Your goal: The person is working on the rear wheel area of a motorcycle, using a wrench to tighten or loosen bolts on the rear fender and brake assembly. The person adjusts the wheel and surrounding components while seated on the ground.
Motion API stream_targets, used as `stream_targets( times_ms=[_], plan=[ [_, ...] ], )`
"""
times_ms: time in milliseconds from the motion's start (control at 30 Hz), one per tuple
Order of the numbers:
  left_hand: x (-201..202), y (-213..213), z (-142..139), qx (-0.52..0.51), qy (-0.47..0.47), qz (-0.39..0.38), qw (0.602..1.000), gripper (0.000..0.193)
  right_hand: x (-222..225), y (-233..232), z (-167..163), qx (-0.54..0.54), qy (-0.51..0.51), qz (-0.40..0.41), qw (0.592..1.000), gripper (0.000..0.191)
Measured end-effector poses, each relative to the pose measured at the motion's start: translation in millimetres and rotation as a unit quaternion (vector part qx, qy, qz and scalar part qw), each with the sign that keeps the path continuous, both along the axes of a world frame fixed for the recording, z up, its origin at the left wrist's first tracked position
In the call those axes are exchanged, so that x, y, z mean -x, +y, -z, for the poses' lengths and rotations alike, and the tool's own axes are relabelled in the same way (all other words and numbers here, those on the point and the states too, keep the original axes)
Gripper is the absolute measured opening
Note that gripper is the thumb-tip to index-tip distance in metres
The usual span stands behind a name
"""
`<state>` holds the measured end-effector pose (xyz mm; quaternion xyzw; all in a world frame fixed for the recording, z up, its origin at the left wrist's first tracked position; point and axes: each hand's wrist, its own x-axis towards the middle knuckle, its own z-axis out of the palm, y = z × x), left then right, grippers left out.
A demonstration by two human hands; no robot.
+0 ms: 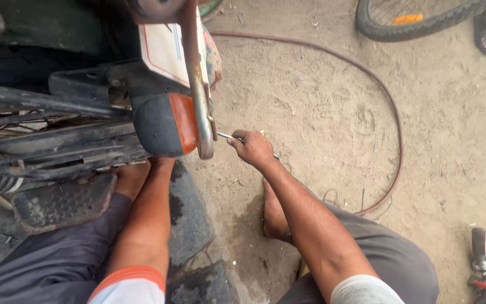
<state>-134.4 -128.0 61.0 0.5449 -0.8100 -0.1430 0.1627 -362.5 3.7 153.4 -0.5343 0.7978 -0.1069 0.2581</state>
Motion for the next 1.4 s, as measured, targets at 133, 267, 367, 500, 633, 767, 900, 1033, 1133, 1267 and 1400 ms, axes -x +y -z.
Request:
stream_targets(
  times_ms=[133, 267, 367, 500, 633, 767, 900, 1033, 1133, 1267, 1400],
  plan=[
    [0, 0, -6, -0.003, 0.003, -0.016, 1.000, 0.053, 8, -6, 2, 0.011, -0.009, -0.022, 1.000, 0.036],
    [5, 30, -2, 0.005, 0.030, -0.073, 0.997, 0.049, 16, -9, 2, -0.044, -0.023, -0.001, 0.999, 0.036],
    [29, 83, -6, 0.009, 0.117, -0.115, 0.986, 0.046, 18, -9, 3, 0.017, -0.002, -0.038, 0.999, 0.035],
    [83, 116, -27, -0.275, 0.316, -0.107, 0.902, 0.044, 17, -9, -1, 0.036, -0.003, -0.037, 0.999, 0.032],
    [129, 96, -59, -0.533, 0.548, -0.178, 0.619, 0.029, 16, -19, -24, 0.008, -0.062, -0.044, 0.997, 0.034],
    [149, 86, -72, -0.561, 0.615, -0.196, 0.518, 0.026, 5, -48, -50, 0.150, -0.145, -0.078, 0.975, 0.089],
    [142, 84, -52, -0.546, 0.549, -0.180, 0.606, 0.021, -29, -81, -46, 0.182, 0.015, -0.132, 0.974, 0.098],
    [107, 88, -29, -0.446, 0.408, -0.203, 0.771, 0.025, -37, -91, -36, 0.286, 0.050, -0.189, 0.938, 0.101],
    [92, 91, -28, -0.548, 0.482, -0.226, 0.645, 0.022, -32, -87, -31, 0.265, -0.013, -0.175, 0.948, 0.098],
    [117, 106, -48, -0.482, 0.303, 0.110, 0.815, 0.029, -36, -83, -27, 0.061, -0.051, -0.067, 0.995, 0.077],
    [120, 147, -43, -0.682, 0.481, -0.033, 0.550, 0.022, -33, -84, -32, 0.064, -0.045, -0.155, 0.985, 0.051]
  ],
)
